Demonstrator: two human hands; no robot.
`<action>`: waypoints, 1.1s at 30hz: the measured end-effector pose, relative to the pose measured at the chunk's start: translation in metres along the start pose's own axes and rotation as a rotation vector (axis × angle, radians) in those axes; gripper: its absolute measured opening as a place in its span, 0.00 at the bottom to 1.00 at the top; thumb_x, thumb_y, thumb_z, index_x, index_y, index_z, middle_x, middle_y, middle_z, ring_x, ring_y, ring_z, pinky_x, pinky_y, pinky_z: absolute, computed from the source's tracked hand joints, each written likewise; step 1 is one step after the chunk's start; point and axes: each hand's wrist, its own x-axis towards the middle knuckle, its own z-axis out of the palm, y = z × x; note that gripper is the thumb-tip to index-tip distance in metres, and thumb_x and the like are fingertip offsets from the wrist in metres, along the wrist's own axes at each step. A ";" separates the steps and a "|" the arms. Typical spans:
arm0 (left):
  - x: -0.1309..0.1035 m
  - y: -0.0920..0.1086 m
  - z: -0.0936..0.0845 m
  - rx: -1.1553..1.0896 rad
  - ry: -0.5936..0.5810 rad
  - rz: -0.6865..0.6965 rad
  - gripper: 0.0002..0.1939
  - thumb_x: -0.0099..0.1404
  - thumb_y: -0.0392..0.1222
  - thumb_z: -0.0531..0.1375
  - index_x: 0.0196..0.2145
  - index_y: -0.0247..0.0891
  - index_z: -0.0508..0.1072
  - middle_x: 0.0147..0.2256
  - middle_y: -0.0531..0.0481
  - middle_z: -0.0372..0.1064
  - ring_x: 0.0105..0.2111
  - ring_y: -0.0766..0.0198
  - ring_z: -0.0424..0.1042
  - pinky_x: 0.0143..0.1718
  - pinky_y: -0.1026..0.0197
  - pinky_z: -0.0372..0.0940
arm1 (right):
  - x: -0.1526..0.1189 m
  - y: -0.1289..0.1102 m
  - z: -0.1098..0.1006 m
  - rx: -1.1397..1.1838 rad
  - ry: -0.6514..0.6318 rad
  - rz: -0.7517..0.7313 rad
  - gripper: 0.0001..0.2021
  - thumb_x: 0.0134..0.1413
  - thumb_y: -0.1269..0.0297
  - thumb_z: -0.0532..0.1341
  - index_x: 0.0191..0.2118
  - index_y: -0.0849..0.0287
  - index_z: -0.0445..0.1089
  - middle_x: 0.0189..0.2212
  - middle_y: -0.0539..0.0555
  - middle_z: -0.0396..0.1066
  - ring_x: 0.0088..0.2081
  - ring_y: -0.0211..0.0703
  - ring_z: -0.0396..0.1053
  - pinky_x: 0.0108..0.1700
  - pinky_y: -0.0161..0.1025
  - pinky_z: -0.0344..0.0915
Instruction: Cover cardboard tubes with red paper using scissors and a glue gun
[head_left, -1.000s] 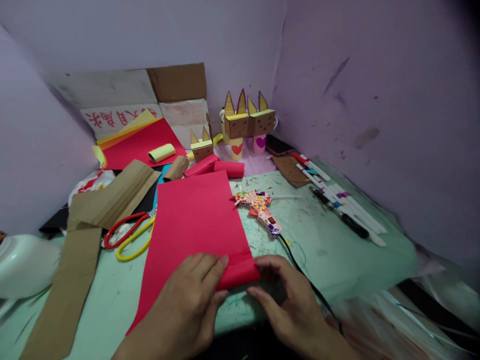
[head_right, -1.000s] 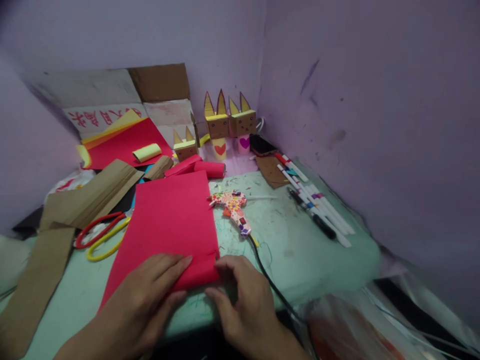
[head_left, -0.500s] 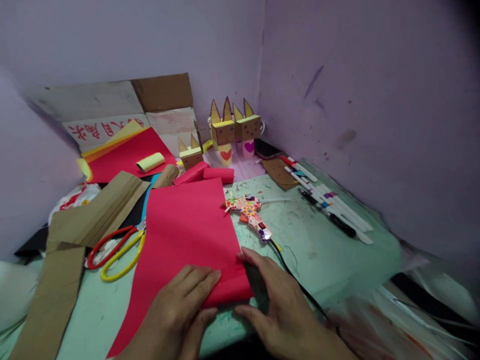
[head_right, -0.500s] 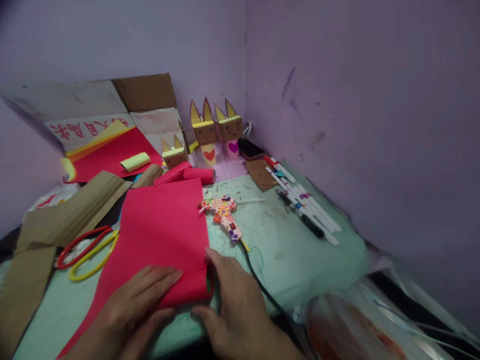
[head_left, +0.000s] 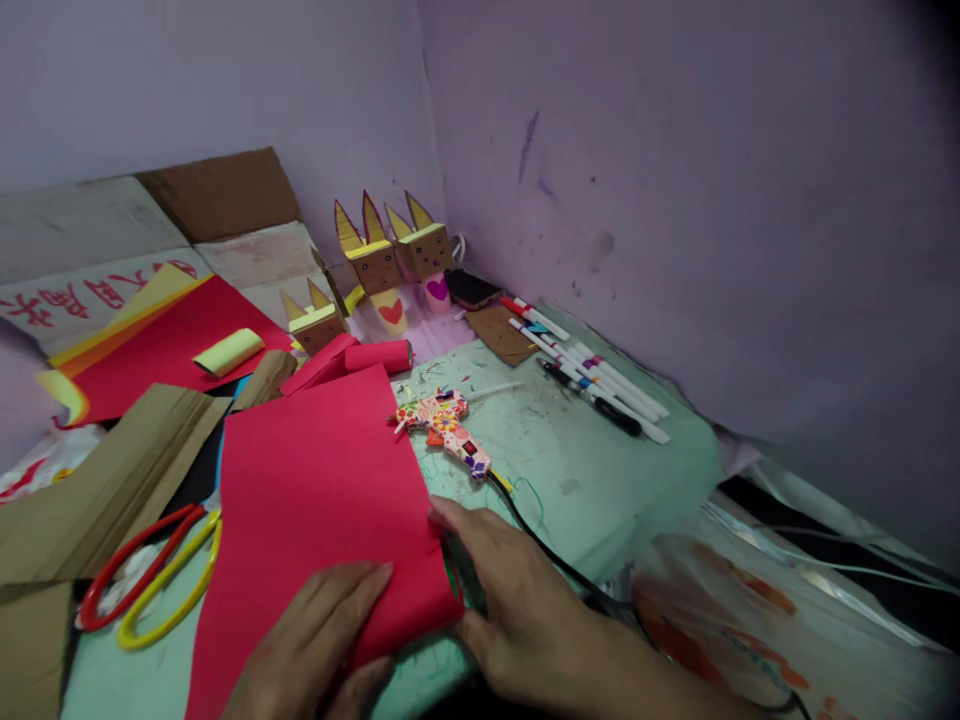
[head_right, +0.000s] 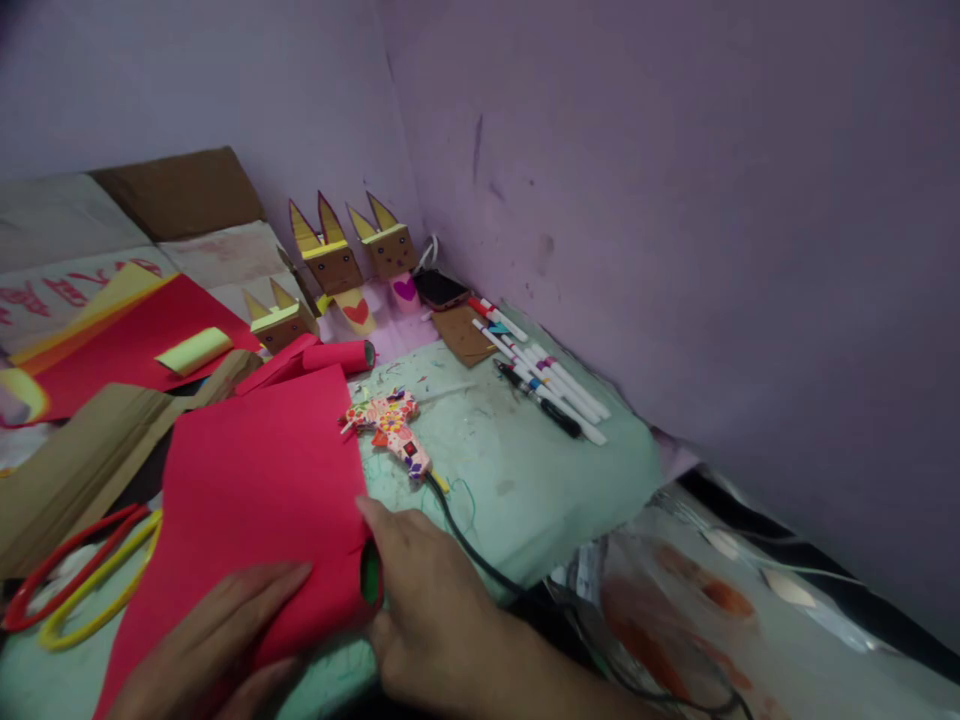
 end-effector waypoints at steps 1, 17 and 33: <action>0.000 -0.001 0.001 -0.007 0.005 0.020 0.21 0.66 0.48 0.56 0.56 0.46 0.67 0.43 0.48 0.77 0.40 0.58 0.77 0.40 0.64 0.74 | 0.000 0.001 0.000 -0.002 -0.001 -0.005 0.34 0.43 0.76 0.56 0.61 0.71 0.52 0.48 0.67 0.69 0.49 0.54 0.67 0.51 0.50 0.67; 0.016 0.005 -0.011 -0.155 -0.106 -0.098 0.15 0.63 0.42 0.59 0.48 0.47 0.71 0.41 0.51 0.78 0.38 0.60 0.78 0.36 0.67 0.74 | 0.006 -0.006 -0.001 0.092 0.013 -0.022 0.22 0.50 0.63 0.67 0.51 0.60 0.67 0.43 0.57 0.74 0.44 0.50 0.67 0.45 0.46 0.67; 0.072 -0.015 -0.038 -0.459 -0.646 -0.507 0.12 0.59 0.41 0.57 0.39 0.44 0.78 0.39 0.52 0.77 0.40 0.58 0.75 0.42 0.58 0.68 | 0.030 -0.005 0.006 -0.108 0.079 -0.168 0.14 0.59 0.68 0.58 0.51 0.57 0.64 0.49 0.58 0.69 0.49 0.50 0.66 0.49 0.48 0.67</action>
